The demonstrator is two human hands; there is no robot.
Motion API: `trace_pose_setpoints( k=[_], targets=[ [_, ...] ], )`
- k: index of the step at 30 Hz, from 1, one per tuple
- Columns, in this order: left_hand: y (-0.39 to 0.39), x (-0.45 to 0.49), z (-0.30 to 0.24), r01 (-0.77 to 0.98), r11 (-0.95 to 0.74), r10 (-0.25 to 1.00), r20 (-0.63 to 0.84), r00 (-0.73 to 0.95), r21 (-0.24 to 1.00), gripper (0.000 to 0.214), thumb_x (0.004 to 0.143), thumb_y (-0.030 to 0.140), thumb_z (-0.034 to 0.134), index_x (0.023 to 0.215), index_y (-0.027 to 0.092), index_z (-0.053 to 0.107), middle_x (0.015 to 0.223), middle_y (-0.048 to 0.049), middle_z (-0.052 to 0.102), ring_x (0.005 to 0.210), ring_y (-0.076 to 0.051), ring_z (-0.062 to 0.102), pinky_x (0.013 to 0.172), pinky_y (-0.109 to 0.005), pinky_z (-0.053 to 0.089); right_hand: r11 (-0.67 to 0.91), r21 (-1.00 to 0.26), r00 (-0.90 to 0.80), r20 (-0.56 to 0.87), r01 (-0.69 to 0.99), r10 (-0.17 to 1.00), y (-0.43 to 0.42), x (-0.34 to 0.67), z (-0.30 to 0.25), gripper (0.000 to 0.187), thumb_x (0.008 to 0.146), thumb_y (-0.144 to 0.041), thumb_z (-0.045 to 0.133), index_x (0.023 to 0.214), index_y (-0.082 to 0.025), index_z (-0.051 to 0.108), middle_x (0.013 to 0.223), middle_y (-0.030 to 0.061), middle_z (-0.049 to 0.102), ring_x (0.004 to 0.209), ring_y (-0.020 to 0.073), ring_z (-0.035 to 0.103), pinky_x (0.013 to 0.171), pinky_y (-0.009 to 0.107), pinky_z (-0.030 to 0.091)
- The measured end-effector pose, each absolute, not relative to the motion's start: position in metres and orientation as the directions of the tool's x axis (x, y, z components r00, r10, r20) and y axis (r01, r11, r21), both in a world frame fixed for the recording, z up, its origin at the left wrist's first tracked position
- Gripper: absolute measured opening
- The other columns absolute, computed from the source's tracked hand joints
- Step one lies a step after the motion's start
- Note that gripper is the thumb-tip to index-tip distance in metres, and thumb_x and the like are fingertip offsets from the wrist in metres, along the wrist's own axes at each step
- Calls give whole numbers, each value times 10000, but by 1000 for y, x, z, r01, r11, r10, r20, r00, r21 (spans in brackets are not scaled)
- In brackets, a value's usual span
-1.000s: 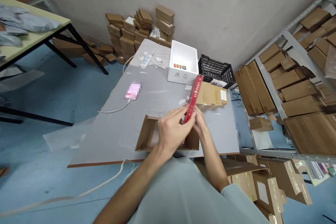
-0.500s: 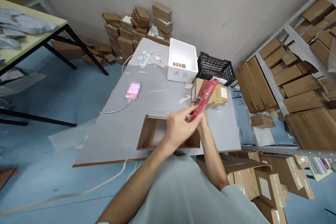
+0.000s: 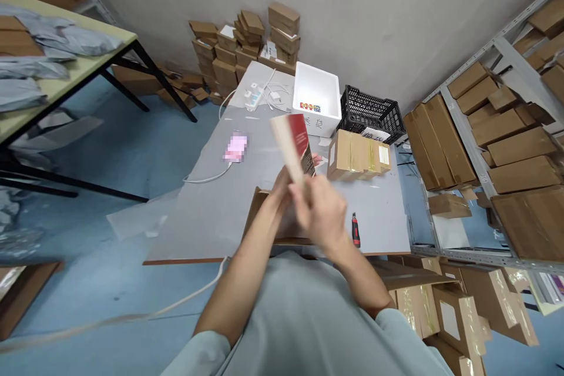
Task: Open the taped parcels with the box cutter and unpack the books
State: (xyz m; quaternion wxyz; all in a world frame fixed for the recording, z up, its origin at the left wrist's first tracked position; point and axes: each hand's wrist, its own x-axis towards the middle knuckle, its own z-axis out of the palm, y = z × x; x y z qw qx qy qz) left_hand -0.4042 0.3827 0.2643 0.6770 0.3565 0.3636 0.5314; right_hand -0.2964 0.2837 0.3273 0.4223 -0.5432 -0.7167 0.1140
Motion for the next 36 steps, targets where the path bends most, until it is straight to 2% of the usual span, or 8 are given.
trace_pose_setpoints(
  k=[5,9,12,16,20,24,30,36],
  targets=[
    [370,-429,263,-519,269,926,-70,371,811,557,971,768,649,1209,304,843,1307,-98,870,1416,-357,753,1170,-549,668,611,-328,-434,474,720,766,258,-353,293,265,1247,-296,553,1110,-313,780,829,5,736,764,181,654,633,321,432],
    [364,-440,253,-483,313,922,-138,363,818,522,997,764,639,1093,290,836,1252,-123,881,1373,-375,767,1157,-561,662,565,-437,-370,454,700,810,259,-356,286,281,1251,-415,548,1161,-289,782,867,39,754,775,196,665,654,331,459],
    [371,-446,245,-523,313,948,-228,222,793,438,971,683,740,1007,252,807,1217,-128,894,1335,-348,800,1181,-496,643,425,-580,-179,433,695,883,266,-339,298,354,1202,-570,615,1225,-263,790,969,82,784,862,226,718,730,323,504],
    [379,-475,242,-529,246,959,-281,14,812,531,826,690,917,969,195,792,1152,-161,900,1293,-347,823,1157,-455,646,174,-776,164,336,606,927,292,-301,311,438,1143,-678,647,1200,-259,762,1056,86,800,936,258,727,850,343,558],
    [383,-512,254,-436,204,978,-157,141,876,697,606,589,1101,1105,172,850,1281,-166,881,1358,-361,792,1200,-461,638,104,-895,303,254,435,919,326,-273,302,471,1103,-709,652,1114,-247,739,1054,80,813,960,255,722,888,353,574],
    [383,-530,272,-351,136,988,-99,120,927,731,513,524,1144,1104,198,863,1247,-149,886,1387,-394,770,1201,-517,645,146,-888,287,291,436,913,334,-267,296,431,1097,-665,680,1147,-247,769,1102,94,823,1054,283,749,990,401,602],
    [373,-552,295,-198,-78,990,99,98,977,506,661,670,1075,749,275,772,1105,-128,901,1591,-433,623,1323,-660,523,370,-784,52,453,498,890,294,-264,299,313,1071,-479,757,1371,-391,760,1577,64,734,1587,321,625,1385,599,464],
    [367,-566,297,-159,-26,979,58,198,987,496,682,653,1081,871,262,842,1119,-126,908,1415,-433,759,1329,-630,529,278,-807,176,420,522,890,277,-265,283,281,1052,-542,756,1259,-355,792,1405,92,817,1419,346,734,1299,618,546]
  ],
)
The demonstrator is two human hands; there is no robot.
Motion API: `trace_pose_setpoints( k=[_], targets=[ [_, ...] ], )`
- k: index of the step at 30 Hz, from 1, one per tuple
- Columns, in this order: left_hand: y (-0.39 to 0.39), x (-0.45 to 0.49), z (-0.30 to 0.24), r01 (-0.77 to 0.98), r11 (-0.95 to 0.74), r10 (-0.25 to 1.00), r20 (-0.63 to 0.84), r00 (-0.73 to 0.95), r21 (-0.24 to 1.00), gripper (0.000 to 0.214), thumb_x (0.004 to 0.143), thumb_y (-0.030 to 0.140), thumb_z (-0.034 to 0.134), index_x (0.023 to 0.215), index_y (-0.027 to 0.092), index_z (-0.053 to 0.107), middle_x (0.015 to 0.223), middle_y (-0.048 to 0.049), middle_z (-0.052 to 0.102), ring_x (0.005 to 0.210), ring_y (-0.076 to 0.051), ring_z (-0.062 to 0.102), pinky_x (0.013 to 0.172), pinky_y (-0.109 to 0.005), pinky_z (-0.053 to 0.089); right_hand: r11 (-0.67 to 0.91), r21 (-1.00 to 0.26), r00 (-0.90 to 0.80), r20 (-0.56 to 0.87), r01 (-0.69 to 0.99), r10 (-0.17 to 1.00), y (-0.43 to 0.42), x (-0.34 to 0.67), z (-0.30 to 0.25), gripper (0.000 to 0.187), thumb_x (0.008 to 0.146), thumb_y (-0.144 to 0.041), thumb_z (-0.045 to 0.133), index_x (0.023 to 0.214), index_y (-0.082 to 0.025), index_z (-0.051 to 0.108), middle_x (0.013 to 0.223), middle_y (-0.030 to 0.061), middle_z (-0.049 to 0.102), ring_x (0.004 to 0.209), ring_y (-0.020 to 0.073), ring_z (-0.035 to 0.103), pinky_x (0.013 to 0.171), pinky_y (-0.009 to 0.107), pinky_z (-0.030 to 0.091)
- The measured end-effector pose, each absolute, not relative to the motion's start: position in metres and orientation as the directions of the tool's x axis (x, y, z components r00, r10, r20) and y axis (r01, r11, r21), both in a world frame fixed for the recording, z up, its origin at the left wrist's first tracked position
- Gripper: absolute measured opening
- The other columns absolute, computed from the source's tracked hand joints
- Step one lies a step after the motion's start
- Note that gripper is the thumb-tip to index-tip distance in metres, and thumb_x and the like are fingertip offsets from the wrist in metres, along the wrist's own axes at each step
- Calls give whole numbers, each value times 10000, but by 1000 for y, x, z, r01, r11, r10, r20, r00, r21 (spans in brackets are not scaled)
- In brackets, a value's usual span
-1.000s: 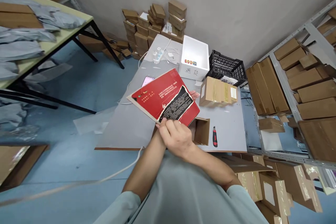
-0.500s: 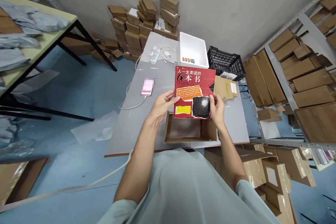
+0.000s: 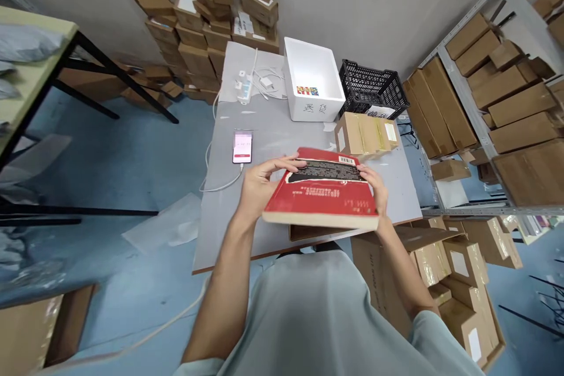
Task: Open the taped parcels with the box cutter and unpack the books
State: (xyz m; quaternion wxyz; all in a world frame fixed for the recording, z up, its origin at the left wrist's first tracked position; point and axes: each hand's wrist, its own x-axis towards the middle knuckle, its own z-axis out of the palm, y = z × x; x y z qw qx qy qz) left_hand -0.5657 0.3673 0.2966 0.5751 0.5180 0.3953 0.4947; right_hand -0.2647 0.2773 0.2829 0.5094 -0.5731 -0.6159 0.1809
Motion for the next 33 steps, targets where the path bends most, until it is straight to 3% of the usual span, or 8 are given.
trace_pose_setpoints(
  k=[5,9,12,15,18,21,25,33],
  targets=[
    [387,-537,272,-143,218,955,-181,234,965,758,580,665,1110,1129,203,868,1225,-148,900,1209,-397,843,1077,-496,707,2,-975,398,91,220,913,309,-272,280,410,1033,-657,768,1152,-265,768,1075,69,849,1016,269,794,951,413,691],
    [404,-517,251,-154,366,918,-330,218,918,807,613,737,1068,1156,178,859,1164,-155,900,1107,-352,866,910,-401,736,-285,-954,100,-294,-93,951,321,-269,268,566,856,-563,968,1285,-259,756,1043,26,865,746,199,791,549,258,633],
    [413,-517,245,-103,515,829,-463,313,851,913,721,682,1047,1466,220,792,1203,-149,893,1003,-306,882,664,-296,688,-413,-888,-40,-414,-200,909,325,-255,255,690,823,-531,998,1394,-239,743,996,22,861,604,179,771,362,201,509],
    [429,-516,247,-89,605,735,-512,444,791,1087,754,529,1064,1721,344,602,1370,-150,854,1030,-298,888,600,-272,674,-357,-900,7,-370,-251,929,345,-233,249,722,817,-490,1018,1452,-269,756,1180,46,873,772,200,828,426,219,622],
    [458,-503,253,-125,592,724,-458,515,796,1142,700,316,1060,1724,442,570,1484,-105,813,1103,-290,880,744,-330,749,-289,-924,46,-309,-252,950,390,-208,248,747,815,-488,1015,1495,-306,765,1395,57,838,945,231,837,512,264,705],
    [501,-475,260,-164,531,794,-421,439,831,930,690,203,975,1571,328,704,1380,-98,845,1117,-296,869,874,-427,783,-228,-939,33,-244,-256,969,453,-188,246,755,817,-511,1002,1505,-312,765,1474,64,807,976,236,836,535,265,708],
    [567,-432,266,-239,369,930,-360,82,898,565,755,81,836,1304,168,740,1269,-110,848,1103,-267,855,974,-490,780,-176,-944,26,-191,-278,981,543,-174,236,703,848,-448,981,1504,-378,740,1484,11,803,1047,224,852,684,294,759],
    [676,-401,267,-235,340,920,-374,-117,911,427,815,-91,693,1178,122,763,1035,-89,818,1132,-248,851,1120,-492,726,-211,-923,31,-233,-322,972,684,-173,223,655,997,-202,765,1602,-434,665,1377,-18,837,1115,185,833,970,349,767]
  ],
)
